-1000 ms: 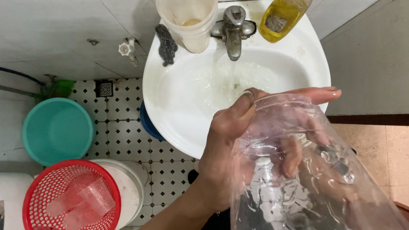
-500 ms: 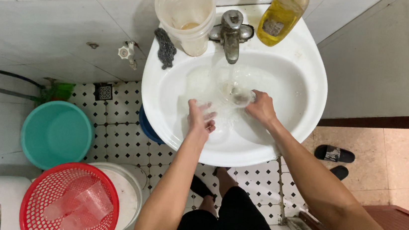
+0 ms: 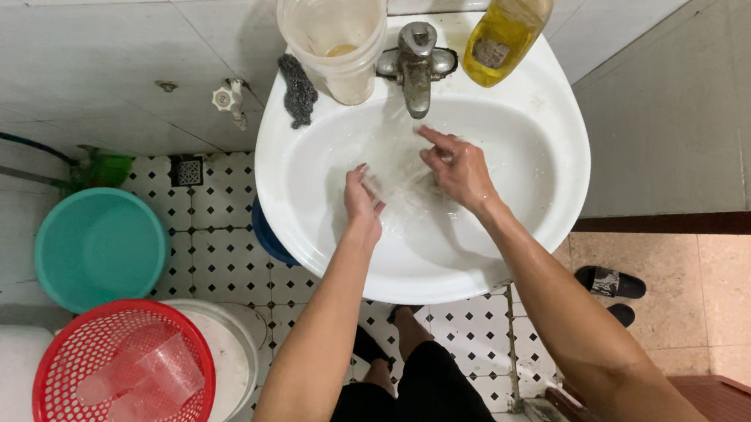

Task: The person washes multiple clear plastic cups in a white sink using running water and a yellow sponge. They scrub the inside and outside of each cup, rinse them, and place the cleaned cups into a red basket on the floor.

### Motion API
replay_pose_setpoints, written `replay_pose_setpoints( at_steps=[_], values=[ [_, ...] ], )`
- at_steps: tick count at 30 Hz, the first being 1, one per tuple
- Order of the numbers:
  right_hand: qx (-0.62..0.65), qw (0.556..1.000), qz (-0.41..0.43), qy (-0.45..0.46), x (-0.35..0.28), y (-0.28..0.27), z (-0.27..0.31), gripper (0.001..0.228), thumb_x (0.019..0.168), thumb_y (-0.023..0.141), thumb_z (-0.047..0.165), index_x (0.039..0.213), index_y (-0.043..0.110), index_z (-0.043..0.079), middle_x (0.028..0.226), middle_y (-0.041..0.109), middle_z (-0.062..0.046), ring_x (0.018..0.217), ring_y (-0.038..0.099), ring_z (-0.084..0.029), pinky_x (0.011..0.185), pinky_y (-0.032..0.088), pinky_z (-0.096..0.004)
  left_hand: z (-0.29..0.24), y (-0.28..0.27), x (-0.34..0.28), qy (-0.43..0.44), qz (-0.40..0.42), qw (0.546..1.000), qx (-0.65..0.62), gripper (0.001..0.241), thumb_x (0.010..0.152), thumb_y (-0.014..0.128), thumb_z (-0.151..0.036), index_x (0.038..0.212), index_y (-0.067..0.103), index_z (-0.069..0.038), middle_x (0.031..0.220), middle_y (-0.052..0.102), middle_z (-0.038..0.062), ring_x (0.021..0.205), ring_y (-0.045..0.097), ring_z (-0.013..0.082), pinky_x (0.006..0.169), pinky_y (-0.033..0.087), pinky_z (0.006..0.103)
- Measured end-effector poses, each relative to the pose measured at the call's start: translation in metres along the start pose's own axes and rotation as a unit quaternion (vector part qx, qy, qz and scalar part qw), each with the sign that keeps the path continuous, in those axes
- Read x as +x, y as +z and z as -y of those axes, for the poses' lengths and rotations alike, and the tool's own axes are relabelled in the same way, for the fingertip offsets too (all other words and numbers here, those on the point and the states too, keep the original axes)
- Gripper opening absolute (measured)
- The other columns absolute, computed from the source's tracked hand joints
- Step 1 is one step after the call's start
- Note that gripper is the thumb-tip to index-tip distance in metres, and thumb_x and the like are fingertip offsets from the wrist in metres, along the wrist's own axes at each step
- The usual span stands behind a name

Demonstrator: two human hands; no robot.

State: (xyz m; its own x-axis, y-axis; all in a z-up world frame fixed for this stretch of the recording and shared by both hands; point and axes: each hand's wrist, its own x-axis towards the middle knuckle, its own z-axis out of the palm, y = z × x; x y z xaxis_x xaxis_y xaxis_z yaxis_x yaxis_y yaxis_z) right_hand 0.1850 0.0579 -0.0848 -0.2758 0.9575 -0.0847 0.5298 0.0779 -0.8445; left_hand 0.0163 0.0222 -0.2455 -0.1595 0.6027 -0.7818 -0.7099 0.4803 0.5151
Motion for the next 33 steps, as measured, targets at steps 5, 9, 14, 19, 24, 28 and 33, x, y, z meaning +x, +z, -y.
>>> replay_pose_setpoints(
  at_steps=[5,9,14,19,24,28,33],
  values=[
    [-0.114,0.99,0.054,-0.066,-0.006,0.002,0.027,0.054,0.096,0.069,0.016,0.147,0.055,0.012,0.088,0.071,-0.02,0.071,0.066,-0.032,0.074,0.056,-0.042,-0.008,-0.001,0.001,0.111,-0.116,0.979,0.129,0.055,0.09,0.052,-0.023,0.137,0.059,0.005,0.126,0.065,0.021,0.108,0.058,0.0295,0.091,0.045,0.0374],
    [-0.15,0.971,0.032,-0.185,-0.007,0.008,0.031,0.018,0.095,0.073,0.02,0.102,0.077,0.004,0.091,0.073,-0.018,0.072,0.066,-0.035,0.068,0.054,-0.044,-0.009,-0.003,-0.018,0.151,-0.105,0.97,0.161,0.058,0.09,0.053,-0.023,0.142,0.055,0.003,0.141,0.062,0.022,0.128,0.061,0.0322,0.107,0.046,0.0379],
    [-0.138,0.982,0.001,-0.125,-0.004,0.007,0.027,0.019,0.097,0.069,0.019,0.094,0.078,0.003,0.088,0.073,-0.017,0.07,0.068,-0.034,0.066,0.055,-0.043,-0.017,-0.008,-0.033,0.127,-0.06,0.982,0.127,0.059,0.094,0.052,-0.027,0.146,0.05,0.002,0.15,0.053,0.019,0.138,0.05,0.0298,0.113,0.037,0.0368],
    [-0.114,0.986,-0.056,-0.109,-0.014,0.002,0.025,0.019,0.098,0.068,0.019,0.094,0.078,0.003,0.088,0.074,-0.016,0.07,0.068,-0.033,0.065,0.054,-0.042,-0.011,-0.016,-0.032,0.077,-0.048,0.99,0.104,0.058,0.096,0.05,-0.03,0.146,0.051,-0.002,0.149,0.053,0.016,0.137,0.05,0.0299,0.114,0.037,0.0378],
    [-0.139,0.986,-0.022,-0.084,-0.02,0.002,0.028,0.022,0.097,0.07,0.022,0.093,0.078,0.003,0.084,0.073,-0.017,0.069,0.066,-0.034,0.066,0.053,-0.043,-0.007,-0.018,-0.023,-0.011,-0.041,0.994,0.096,0.056,0.1,0.054,-0.038,0.147,0.06,-0.008,0.15,0.052,0.03,0.142,0.042,0.0497,0.116,0.034,0.0603],
    [-0.187,0.976,0.027,-0.111,-0.025,-0.005,0.026,0.025,0.097,0.072,0.026,0.092,0.079,0.002,0.083,0.072,-0.017,0.07,0.066,-0.034,0.066,0.053,-0.042,-0.008,-0.008,-0.026,-0.061,-0.014,0.993,0.098,0.064,0.092,0.053,-0.05,0.148,0.047,-0.017,0.137,0.051,0.007,0.12,0.057,0.0355,0.086,0.051,0.0459],
    [0.023,0.997,0.068,0.01,-0.028,-0.014,-0.001,0.032,0.101,0.063,0.034,0.109,0.079,0.007,0.1,0.076,-0.008,0.088,0.067,-0.023,0.08,0.053,-0.039,-0.034,0.004,-0.049,-0.189,0.12,0.975,0.009,0.103,0.088,0.042,-0.087,0.138,0.056,0.003,0.118,0.059,0.026,0.099,0.061,0.0403,0.066,0.054,0.0409]
  ],
)
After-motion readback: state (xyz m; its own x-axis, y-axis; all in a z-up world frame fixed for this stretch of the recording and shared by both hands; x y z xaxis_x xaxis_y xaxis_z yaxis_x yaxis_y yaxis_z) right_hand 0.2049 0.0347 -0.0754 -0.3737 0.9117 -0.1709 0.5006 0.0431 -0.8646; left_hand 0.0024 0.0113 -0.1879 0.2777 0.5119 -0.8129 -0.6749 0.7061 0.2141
